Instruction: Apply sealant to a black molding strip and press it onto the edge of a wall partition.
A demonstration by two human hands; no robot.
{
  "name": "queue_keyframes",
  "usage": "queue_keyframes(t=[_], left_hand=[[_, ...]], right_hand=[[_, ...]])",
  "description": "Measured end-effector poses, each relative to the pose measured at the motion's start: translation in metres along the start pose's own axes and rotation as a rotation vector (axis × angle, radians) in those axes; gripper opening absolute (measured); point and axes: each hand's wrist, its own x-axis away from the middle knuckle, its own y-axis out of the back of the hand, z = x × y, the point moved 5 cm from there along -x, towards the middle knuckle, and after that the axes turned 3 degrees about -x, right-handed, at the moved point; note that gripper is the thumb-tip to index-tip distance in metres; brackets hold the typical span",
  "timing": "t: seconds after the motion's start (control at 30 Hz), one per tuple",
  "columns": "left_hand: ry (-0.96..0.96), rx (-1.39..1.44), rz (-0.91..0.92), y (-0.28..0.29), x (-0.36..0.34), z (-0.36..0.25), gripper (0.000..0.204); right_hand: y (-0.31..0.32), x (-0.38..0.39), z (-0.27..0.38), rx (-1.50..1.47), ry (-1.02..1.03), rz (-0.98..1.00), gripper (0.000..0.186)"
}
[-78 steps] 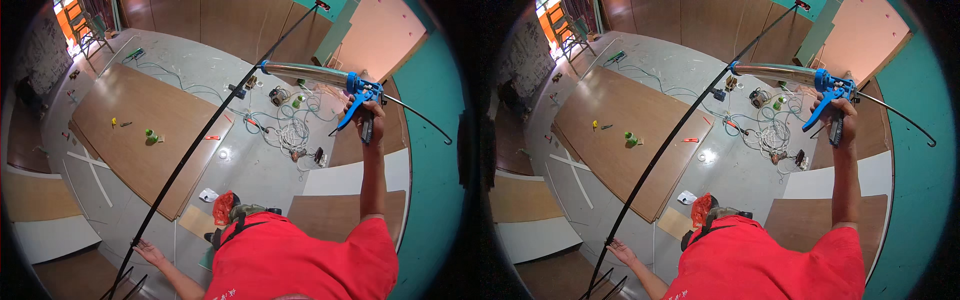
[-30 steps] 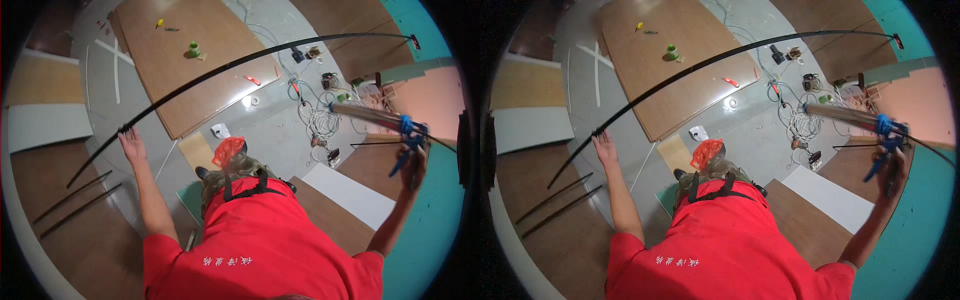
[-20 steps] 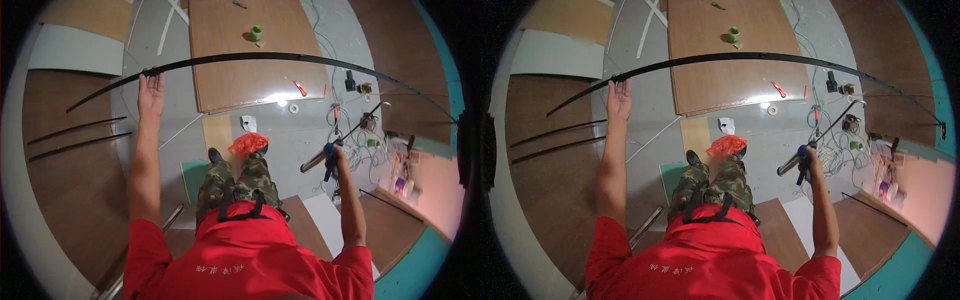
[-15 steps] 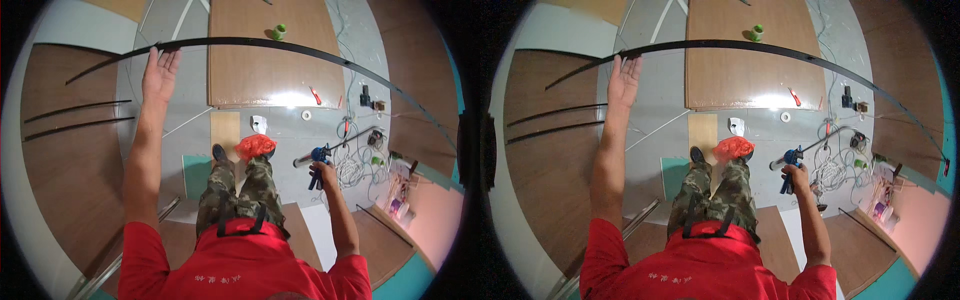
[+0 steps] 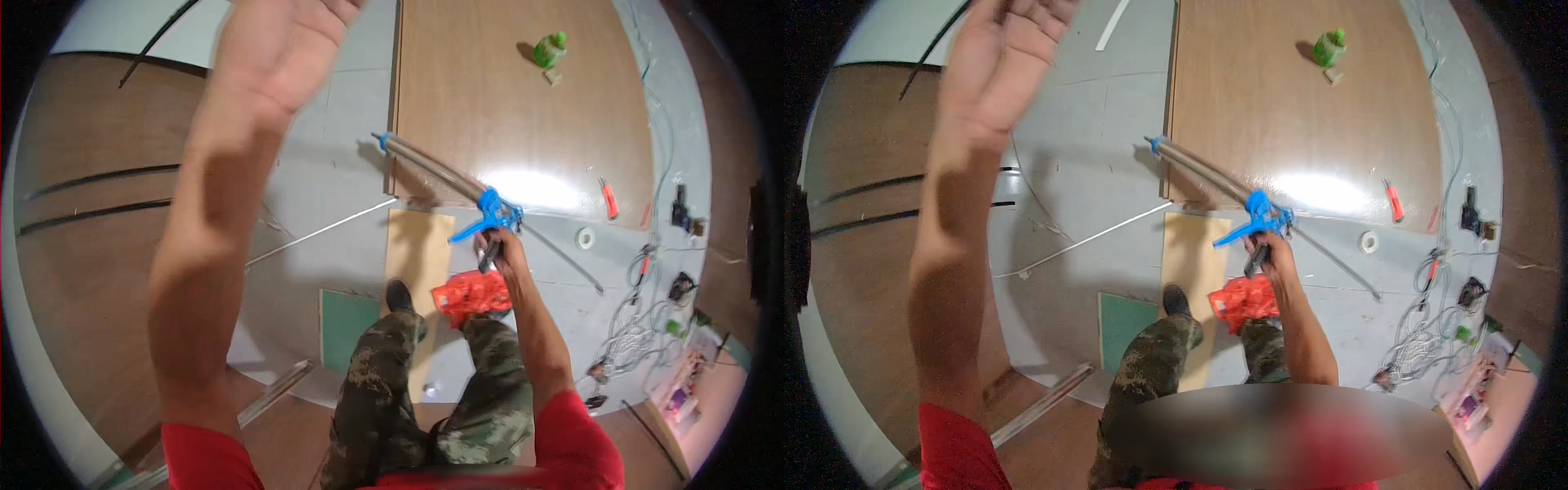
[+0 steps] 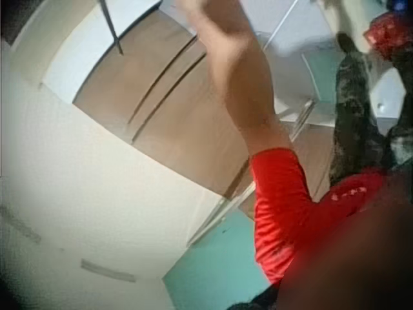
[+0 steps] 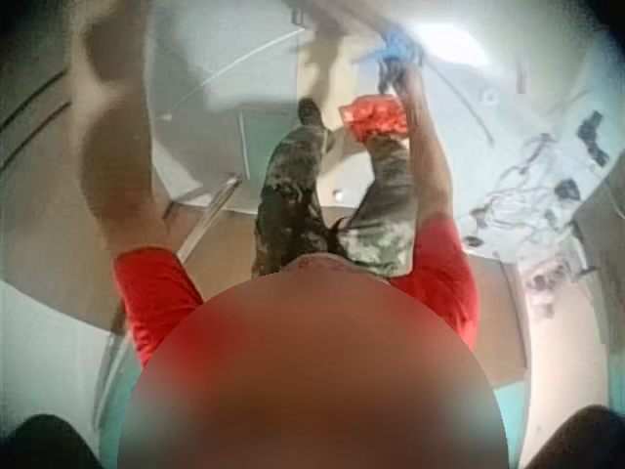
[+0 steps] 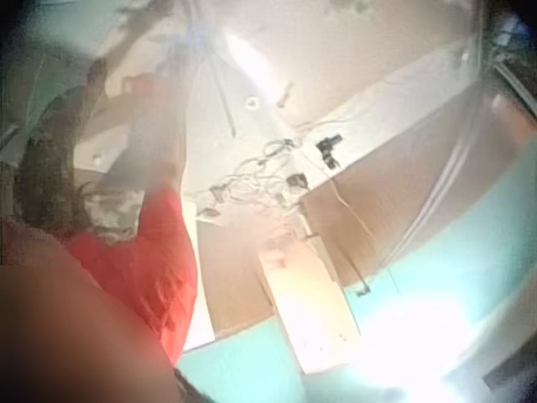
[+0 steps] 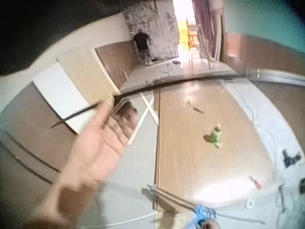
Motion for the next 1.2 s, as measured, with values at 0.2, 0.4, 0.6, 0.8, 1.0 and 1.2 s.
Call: queue_keyframes(t=[0.2,0.4,0.6,0.8,1.0,1.2], left_hand=[[0.028,0.008,0.424,0.042,0.016,0.055,0.027],[-0.002,0.136,0.489,0.036,-0.001,0.072,0.028],[0.342,0.621,0.240,0.049,0.042,0.036,0.028],[0.078,-0.219,-0.386,0.053,0.128,-0.074,0.054],[0.171,-0.047,-0.191,0.032,0.183,-0.162,0.070],[0.219,0.248,0.126,0.103,0.209,-0.192,0.058]], right_hand=[[0.061,-0.158,-0.084,0.157,-0.157,0.322,0.025],[0.161,-0.199,-0.014,0.618,-0.118,-0.191,0.021],[0.130,-0.003,0.051,1.060,0.230,-0.069,0.047],[0.064,0.348,0.251,0.219,0.467,-0.228,0.036],[0.079,0.576,0.433,-0.266,0.907,-0.143,0.050],[0.053,0.641,0.573,-0.395,1.034,-0.063,0.089]])
